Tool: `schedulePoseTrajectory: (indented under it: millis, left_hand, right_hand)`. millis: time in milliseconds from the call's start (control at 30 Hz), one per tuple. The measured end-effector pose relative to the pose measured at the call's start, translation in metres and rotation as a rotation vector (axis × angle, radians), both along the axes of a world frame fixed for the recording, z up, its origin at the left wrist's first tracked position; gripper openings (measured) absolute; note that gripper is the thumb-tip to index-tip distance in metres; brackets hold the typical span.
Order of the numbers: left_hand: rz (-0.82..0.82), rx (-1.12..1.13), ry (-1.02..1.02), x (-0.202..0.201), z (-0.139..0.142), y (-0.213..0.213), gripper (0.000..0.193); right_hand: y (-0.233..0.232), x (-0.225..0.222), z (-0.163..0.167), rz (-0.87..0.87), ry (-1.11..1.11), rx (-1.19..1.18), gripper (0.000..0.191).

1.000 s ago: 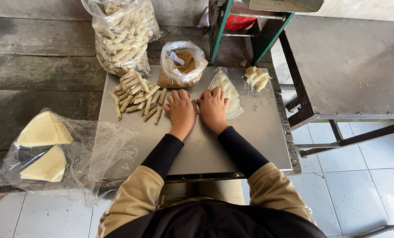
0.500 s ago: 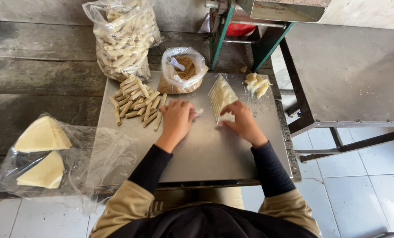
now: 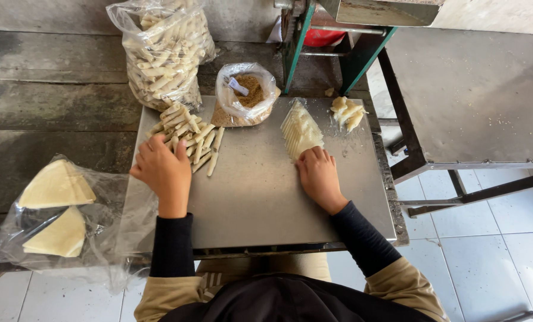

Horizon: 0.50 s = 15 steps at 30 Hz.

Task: The person assembles cylindrical food items by placing a brown granular filling into triangular wrappers and rolling them into tubes. The person repeatedly scoops filling, places it on a wrapper, folds the wrapper, and rolls it into a cylinder, stacking the finished items on the table.

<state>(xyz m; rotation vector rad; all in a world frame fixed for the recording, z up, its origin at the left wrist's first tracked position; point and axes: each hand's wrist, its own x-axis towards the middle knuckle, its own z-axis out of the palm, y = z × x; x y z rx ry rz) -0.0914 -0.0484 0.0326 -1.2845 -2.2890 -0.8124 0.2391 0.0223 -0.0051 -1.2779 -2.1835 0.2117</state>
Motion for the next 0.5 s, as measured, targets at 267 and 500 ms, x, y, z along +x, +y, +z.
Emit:
schedulePoseTrajectory:
  millis: [267, 500]
  left_hand:
    - [-0.906, 0.011, 0.047, 0.142, -0.027, 0.046, 0.024]
    - [-1.003, -0.225, 0.127, 0.165, -0.038, 0.054, 0.029]
  right_hand:
    - [0.068, 0.034, -0.015, -0.06, 0.611, -0.346, 0.01]
    - [0.097, 0.041, 0.026, -0.132, 0.692, -0.318, 0.015]
